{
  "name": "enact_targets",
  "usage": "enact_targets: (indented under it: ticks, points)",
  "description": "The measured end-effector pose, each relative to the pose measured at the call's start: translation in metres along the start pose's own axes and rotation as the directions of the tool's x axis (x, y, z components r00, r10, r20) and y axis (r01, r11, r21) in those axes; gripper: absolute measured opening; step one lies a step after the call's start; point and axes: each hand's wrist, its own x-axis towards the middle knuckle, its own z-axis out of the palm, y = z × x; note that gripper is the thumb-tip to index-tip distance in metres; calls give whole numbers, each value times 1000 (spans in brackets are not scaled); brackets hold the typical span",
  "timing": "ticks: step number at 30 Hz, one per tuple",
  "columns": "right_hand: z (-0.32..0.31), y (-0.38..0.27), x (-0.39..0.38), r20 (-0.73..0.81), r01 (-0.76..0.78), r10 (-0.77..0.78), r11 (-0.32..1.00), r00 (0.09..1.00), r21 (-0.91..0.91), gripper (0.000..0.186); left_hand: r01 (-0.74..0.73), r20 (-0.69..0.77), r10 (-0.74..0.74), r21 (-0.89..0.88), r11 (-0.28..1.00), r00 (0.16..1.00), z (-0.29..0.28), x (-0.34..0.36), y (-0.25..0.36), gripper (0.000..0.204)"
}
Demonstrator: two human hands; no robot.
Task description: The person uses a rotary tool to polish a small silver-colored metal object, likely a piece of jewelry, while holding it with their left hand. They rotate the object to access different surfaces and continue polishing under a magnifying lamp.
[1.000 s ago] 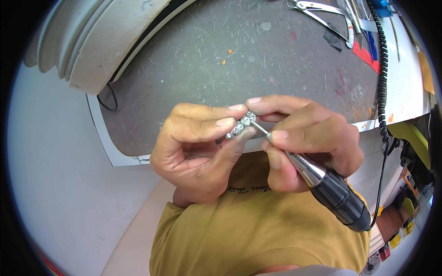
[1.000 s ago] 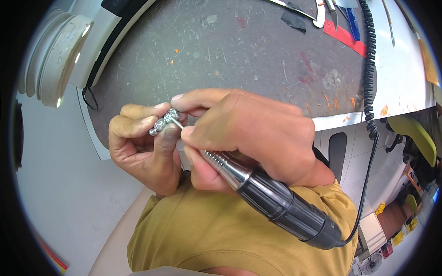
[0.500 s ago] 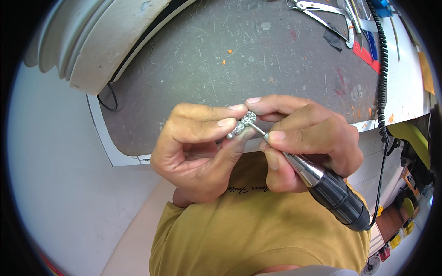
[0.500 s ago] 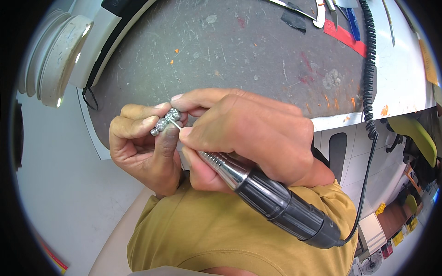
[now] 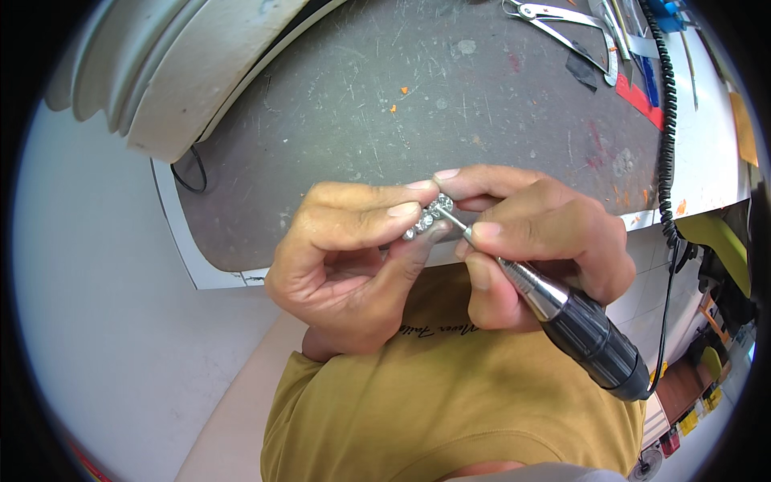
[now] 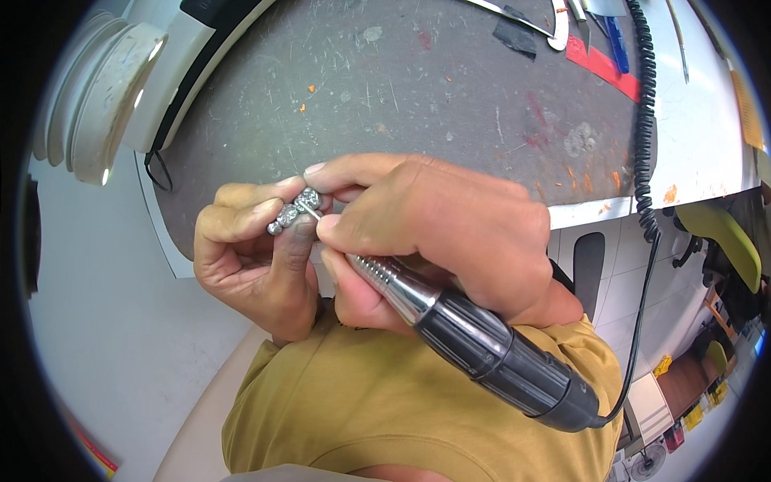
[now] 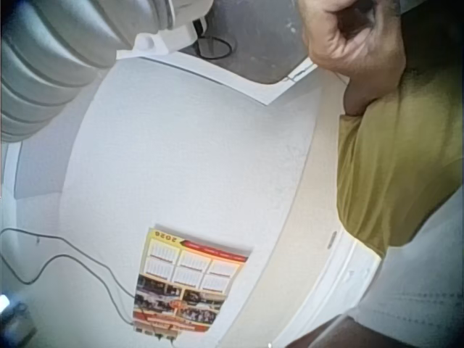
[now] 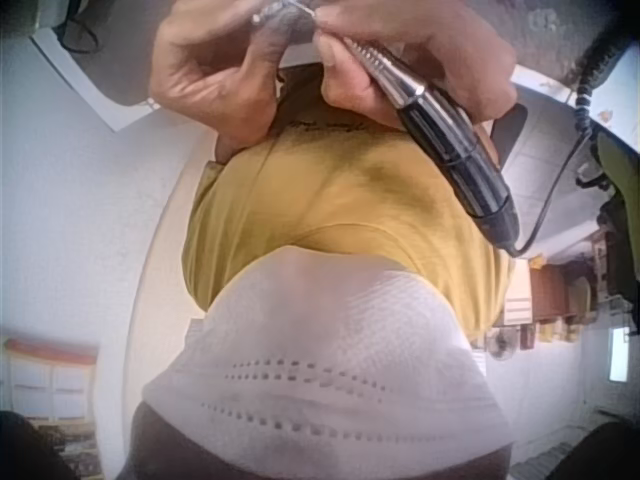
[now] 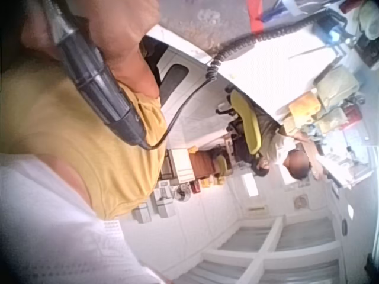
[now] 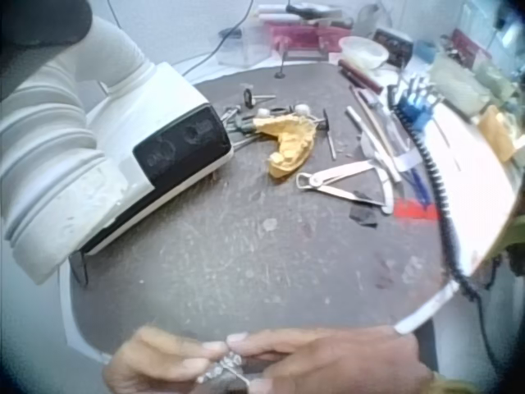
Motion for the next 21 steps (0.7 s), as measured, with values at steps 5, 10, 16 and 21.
enact_targets:
  ticks: [5,10,16,21]
  points:
    - [-1,-6,2,-27,-1,2,999,1000,38,18,23,-62,-34,-180,983,997,6,7,4,24]
    - [5,-10,3,-73,28,-26,999,997,29,19,45,-14,-47,-128,991,999,2,7,14,26]
    - [2,-11,3,-45,17,-16,1000,999,17,20,40,-29,-43,-115,993,999,1,5,16,25]
    - [5,-14,5,-54,1,0,1000,999,20,20,29,-52,-34,-95,995,998,2,4,17,24]
